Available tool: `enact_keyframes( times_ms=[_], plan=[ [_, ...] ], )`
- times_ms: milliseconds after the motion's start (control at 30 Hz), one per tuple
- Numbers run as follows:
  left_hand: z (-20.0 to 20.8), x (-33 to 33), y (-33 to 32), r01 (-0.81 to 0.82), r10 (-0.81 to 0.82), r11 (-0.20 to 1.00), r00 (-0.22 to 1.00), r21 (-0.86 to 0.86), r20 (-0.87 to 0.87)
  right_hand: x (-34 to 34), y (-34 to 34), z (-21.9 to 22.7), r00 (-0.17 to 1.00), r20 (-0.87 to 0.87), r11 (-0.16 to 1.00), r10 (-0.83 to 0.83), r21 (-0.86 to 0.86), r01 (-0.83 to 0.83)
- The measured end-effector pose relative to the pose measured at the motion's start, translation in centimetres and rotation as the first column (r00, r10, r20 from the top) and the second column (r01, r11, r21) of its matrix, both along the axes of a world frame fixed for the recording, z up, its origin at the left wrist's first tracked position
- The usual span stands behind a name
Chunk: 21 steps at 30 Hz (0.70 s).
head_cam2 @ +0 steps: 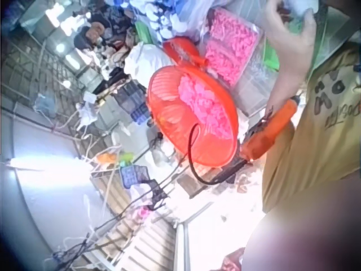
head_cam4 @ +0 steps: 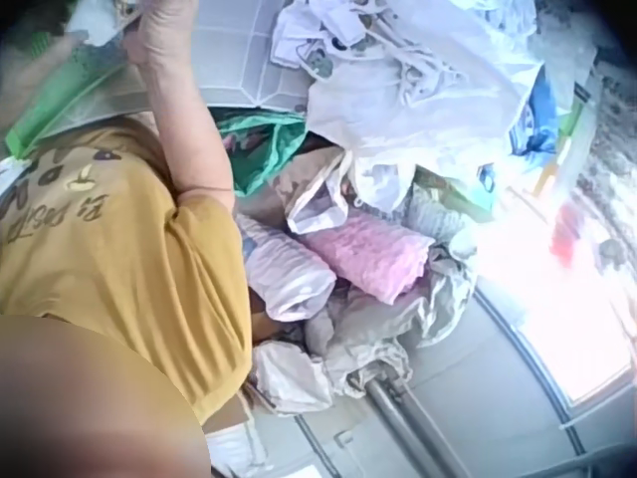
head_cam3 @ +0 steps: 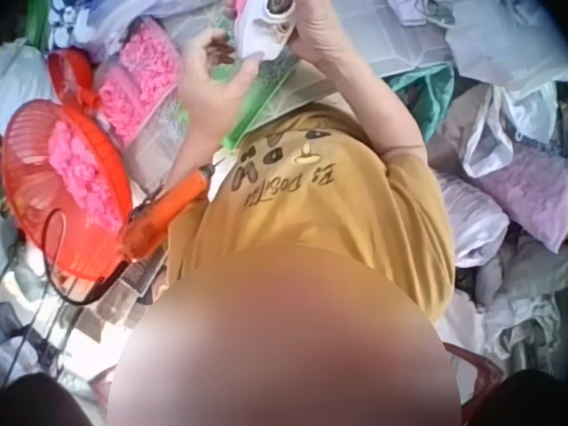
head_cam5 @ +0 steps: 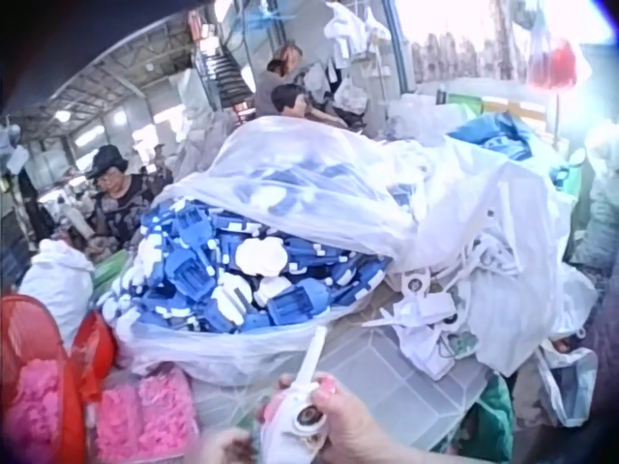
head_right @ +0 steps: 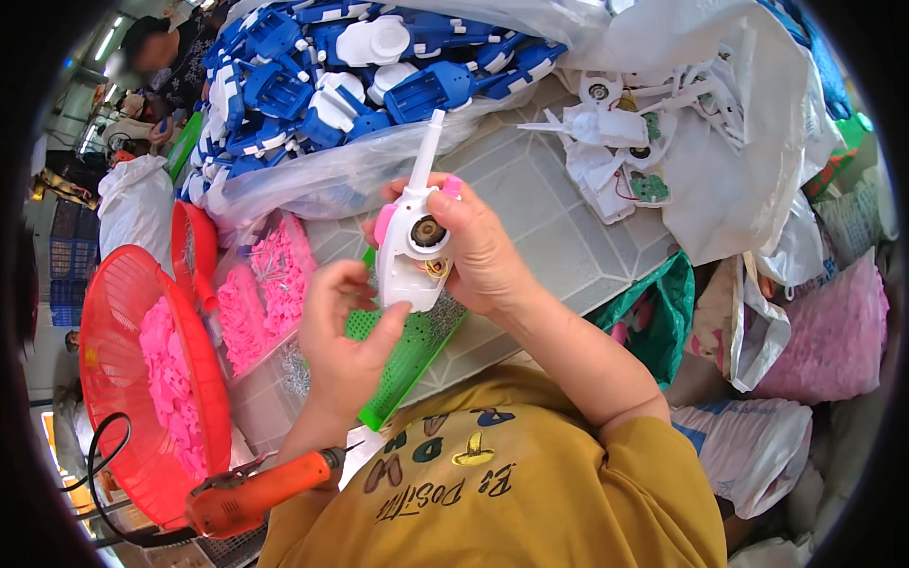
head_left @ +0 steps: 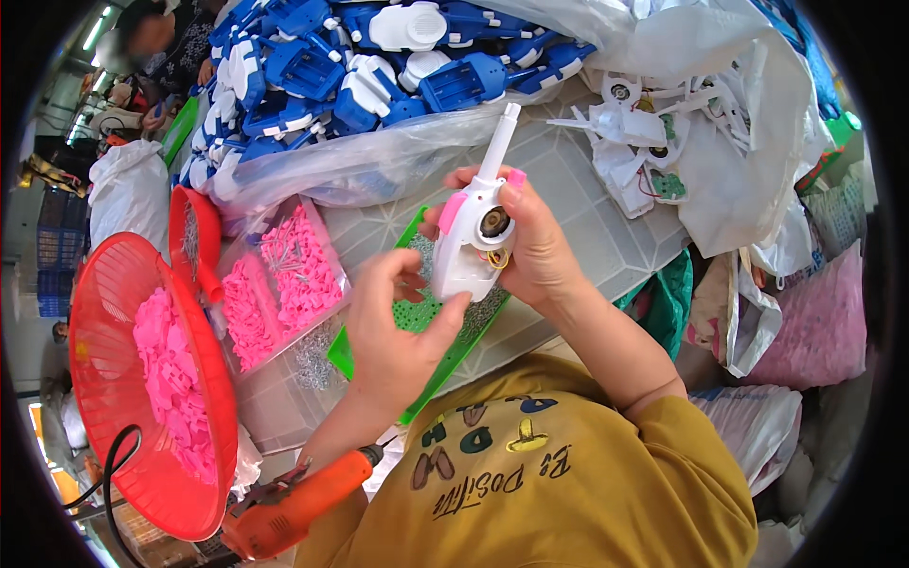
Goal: Assembling the internal components and external casing of a toy walkie-talkie using an electric screwdriver.
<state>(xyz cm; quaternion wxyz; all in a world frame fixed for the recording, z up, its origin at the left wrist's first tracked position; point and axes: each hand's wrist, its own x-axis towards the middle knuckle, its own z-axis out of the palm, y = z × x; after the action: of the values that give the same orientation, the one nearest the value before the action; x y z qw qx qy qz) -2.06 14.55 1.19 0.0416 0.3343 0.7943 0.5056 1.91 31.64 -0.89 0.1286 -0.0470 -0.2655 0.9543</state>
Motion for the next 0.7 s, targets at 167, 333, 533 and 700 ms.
enact_keyframes(
  times_ms=[167,333,533,700],
  plan=[
    [-0.6,0.1,-0.1,0.166,-0.218,0.976,0.787,0.142,0.578,0.1,0.9,-0.1,1.000,-0.021,1.000,0.000,0.004,0.000],
    [-0.7,0.3,0.0,0.187,-0.307,0.948,0.746,0.257,0.590,-0.1,0.8,-0.1,0.999,0.034,0.996,-0.003,0.090,0.000],
    [-1.5,0.6,-0.1,0.196,-0.294,0.950,0.824,0.243,0.485,-0.1,0.9,-1.0,0.989,-0.145,0.999,0.029,0.043,-0.023],
    [-1.4,0.9,0.2,0.132,-0.259,0.952,0.827,0.276,0.499,-0.4,0.8,-1.3,0.985,-0.173,0.999,-0.021,0.034,0.028]
  ],
)
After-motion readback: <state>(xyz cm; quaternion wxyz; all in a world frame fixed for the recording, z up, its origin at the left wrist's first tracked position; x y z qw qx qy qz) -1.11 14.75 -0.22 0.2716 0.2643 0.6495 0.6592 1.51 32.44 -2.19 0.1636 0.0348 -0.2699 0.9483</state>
